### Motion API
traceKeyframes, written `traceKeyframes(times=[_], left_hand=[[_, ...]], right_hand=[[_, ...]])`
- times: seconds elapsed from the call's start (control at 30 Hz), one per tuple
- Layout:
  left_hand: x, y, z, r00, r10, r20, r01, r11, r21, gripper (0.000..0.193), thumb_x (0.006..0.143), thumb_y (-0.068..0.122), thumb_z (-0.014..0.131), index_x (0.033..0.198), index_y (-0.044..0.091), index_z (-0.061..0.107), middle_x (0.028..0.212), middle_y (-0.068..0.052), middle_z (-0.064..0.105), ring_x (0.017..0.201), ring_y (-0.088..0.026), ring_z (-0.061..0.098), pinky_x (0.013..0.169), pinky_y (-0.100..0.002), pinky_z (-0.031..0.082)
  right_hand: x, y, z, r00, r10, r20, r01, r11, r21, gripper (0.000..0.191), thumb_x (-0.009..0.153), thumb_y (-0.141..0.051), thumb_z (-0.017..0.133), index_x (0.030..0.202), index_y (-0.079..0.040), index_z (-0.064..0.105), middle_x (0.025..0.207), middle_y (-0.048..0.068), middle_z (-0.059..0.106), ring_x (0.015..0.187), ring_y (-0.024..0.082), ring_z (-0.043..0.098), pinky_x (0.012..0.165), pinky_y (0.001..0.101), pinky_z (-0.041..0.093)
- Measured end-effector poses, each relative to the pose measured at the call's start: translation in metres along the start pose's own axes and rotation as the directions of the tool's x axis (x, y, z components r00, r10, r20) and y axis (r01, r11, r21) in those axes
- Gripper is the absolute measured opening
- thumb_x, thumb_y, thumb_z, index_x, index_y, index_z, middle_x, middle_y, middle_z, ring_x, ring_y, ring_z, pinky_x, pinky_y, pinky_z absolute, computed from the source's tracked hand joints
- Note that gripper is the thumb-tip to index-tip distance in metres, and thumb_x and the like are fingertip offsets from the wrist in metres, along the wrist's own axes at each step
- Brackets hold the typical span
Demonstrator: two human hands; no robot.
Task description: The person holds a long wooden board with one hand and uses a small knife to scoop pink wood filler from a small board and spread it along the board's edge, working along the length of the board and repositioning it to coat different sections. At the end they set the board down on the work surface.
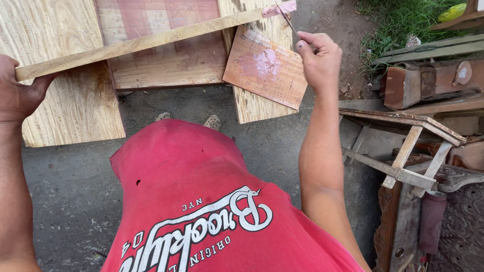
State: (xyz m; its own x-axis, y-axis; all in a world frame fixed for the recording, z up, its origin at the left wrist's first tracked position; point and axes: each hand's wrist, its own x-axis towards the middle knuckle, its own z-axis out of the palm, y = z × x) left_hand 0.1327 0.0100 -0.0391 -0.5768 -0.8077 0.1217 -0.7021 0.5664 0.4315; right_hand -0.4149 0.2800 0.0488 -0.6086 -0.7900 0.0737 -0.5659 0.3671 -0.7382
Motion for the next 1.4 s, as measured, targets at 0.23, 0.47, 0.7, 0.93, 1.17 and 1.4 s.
traceKeyframes(times=[0.23, 0.47, 0.7, 0.93, 1.17, 1.4], left_hand=[[0.014, -0.007, 0.002, 1.000, -0.006, -0.019, 0.005, 0.997, -0.082, 0.045, 0.097, 0.029, 0.081, 0.104, -0.001, 0.048, 0.089, -0.010, 0.056, 0.075, -0.018, 0.056, 0.068, -0.032, 0.047], [0.020, -0.001, -0.005, 0.998, 0.052, -0.042, -0.053, 0.998, -0.038, 0.046, 0.094, 0.028, 0.083, 0.102, -0.003, 0.051, 0.089, -0.012, 0.056, 0.073, -0.020, 0.054, 0.069, -0.032, 0.048], [0.017, 0.010, -0.020, 0.979, 0.191, -0.068, -0.184, 0.979, 0.091, 0.046, 0.091, 0.026, 0.091, 0.093, -0.001, 0.053, 0.088, -0.015, 0.059, 0.074, -0.024, 0.060, 0.068, -0.034, 0.051], [0.022, -0.004, -0.004, 0.999, 0.035, 0.025, -0.031, 0.990, -0.137, 0.043, 0.098, 0.024, 0.082, 0.104, -0.003, 0.049, 0.093, -0.013, 0.062, 0.083, -0.018, 0.066, 0.070, -0.029, 0.054], [0.032, -0.007, -0.006, 0.994, 0.091, 0.066, -0.086, 0.993, -0.076, 0.034, 0.103, 0.022, 0.075, 0.111, -0.001, 0.052, 0.096, -0.015, 0.064, 0.092, -0.018, 0.074, 0.074, -0.026, 0.059], [0.032, -0.007, -0.008, 0.994, 0.102, 0.043, -0.093, 0.980, -0.176, 0.036, 0.103, 0.020, 0.076, 0.114, -0.003, 0.050, 0.106, -0.019, 0.067, 0.103, -0.021, 0.076, 0.083, -0.028, 0.063]], right_hand=[[-0.014, 0.009, 0.031, 0.959, -0.239, -0.152, 0.225, 0.969, -0.103, 0.021, 0.094, -0.001, 0.074, 0.114, -0.004, 0.079, 0.102, 0.007, 0.069, 0.085, 0.015, 0.067, 0.072, 0.0291, 0.053], [-0.006, 0.020, 0.027, 0.910, -0.323, -0.260, 0.254, 0.930, -0.267, 0.024, 0.093, -0.002, 0.072, 0.116, 0.000, 0.077, 0.101, 0.010, 0.065, 0.090, 0.019, 0.067, 0.079, 0.0324, 0.057], [0.016, 0.019, 0.031, 0.960, -0.251, -0.123, 0.235, 0.963, -0.128, 0.020, 0.097, -0.004, 0.068, 0.113, -0.001, 0.079, 0.100, 0.014, 0.077, 0.083, 0.019, 0.074, 0.076, 0.0309, 0.058], [0.006, 0.014, 0.050, 0.959, -0.285, 0.009, 0.285, 0.957, -0.046, 0.020, 0.098, -0.004, 0.067, 0.114, -0.004, 0.079, 0.101, 0.009, 0.077, 0.086, 0.015, 0.073, 0.076, 0.0283, 0.058], [0.010, 0.011, 0.075, 0.970, -0.204, -0.134, 0.215, 0.974, 0.073, 0.021, 0.102, -0.005, 0.067, 0.119, -0.008, 0.080, 0.100, 0.003, 0.071, 0.087, 0.011, 0.065, 0.075, 0.0262, 0.057], [-0.027, 0.012, 0.092, 0.960, -0.265, -0.092, 0.273, 0.958, 0.092, 0.026, 0.098, 0.001, 0.068, 0.121, -0.008, 0.077, 0.103, 0.005, 0.068, 0.088, 0.014, 0.063, 0.072, 0.0276, 0.052]])
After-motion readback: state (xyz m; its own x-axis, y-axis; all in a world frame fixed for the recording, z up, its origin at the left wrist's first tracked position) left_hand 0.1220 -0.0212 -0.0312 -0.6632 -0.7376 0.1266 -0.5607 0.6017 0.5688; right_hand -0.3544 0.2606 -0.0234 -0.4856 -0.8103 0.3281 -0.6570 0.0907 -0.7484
